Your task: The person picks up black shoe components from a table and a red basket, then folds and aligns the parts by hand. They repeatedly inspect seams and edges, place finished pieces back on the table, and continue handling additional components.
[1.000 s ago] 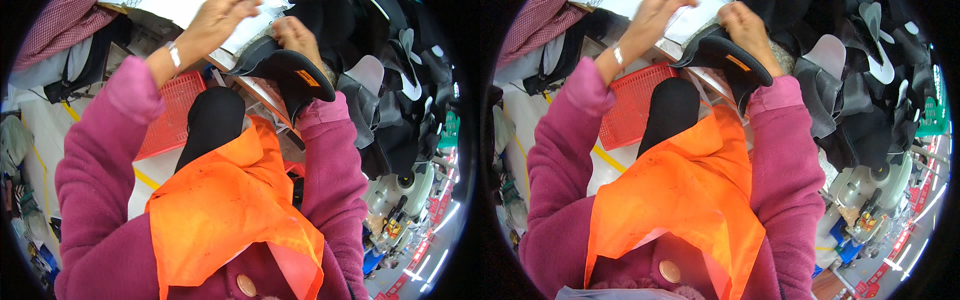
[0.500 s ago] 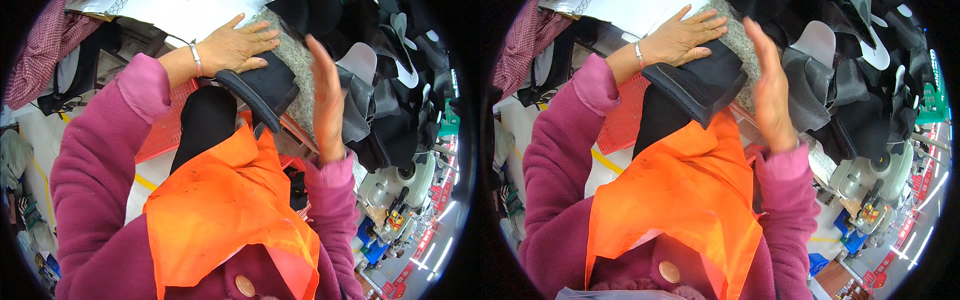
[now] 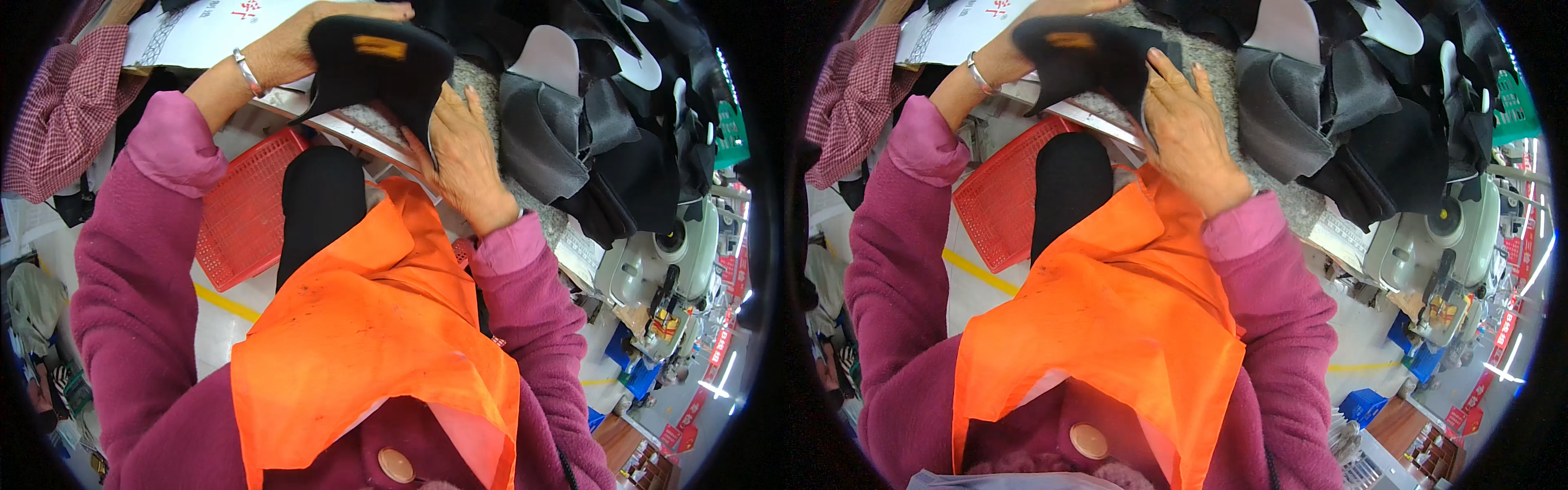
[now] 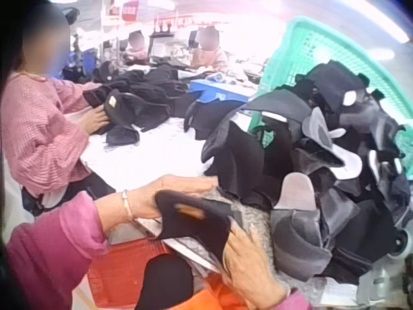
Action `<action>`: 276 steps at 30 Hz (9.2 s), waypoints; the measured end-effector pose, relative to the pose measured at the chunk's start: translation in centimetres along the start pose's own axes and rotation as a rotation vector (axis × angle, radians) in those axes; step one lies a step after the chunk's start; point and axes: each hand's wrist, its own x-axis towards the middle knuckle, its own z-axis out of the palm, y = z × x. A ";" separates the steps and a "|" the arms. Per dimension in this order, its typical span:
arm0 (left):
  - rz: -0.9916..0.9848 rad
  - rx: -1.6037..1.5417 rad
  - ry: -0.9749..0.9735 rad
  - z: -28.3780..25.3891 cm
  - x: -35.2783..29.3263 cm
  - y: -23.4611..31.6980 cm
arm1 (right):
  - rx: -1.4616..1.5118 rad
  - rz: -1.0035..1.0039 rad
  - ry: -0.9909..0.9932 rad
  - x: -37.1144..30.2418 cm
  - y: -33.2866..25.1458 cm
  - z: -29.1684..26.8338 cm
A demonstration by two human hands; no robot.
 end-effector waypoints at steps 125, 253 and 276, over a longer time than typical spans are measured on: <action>0.445 0.443 0.462 10.0 37.7 19.4 | 0.948 0.663 0.995 -27.4 2.2 -17.4; 0.044 -0.525 -0.134 9.1 -1.5 18.0 | 0.675 0.080 -0.019 -10.1 -1.8 -13.6; -0.260 -0.403 -0.157 9.8 -0.7 20.0 | 0.681 0.226 -0.079 -9.8 -2.9 -14.5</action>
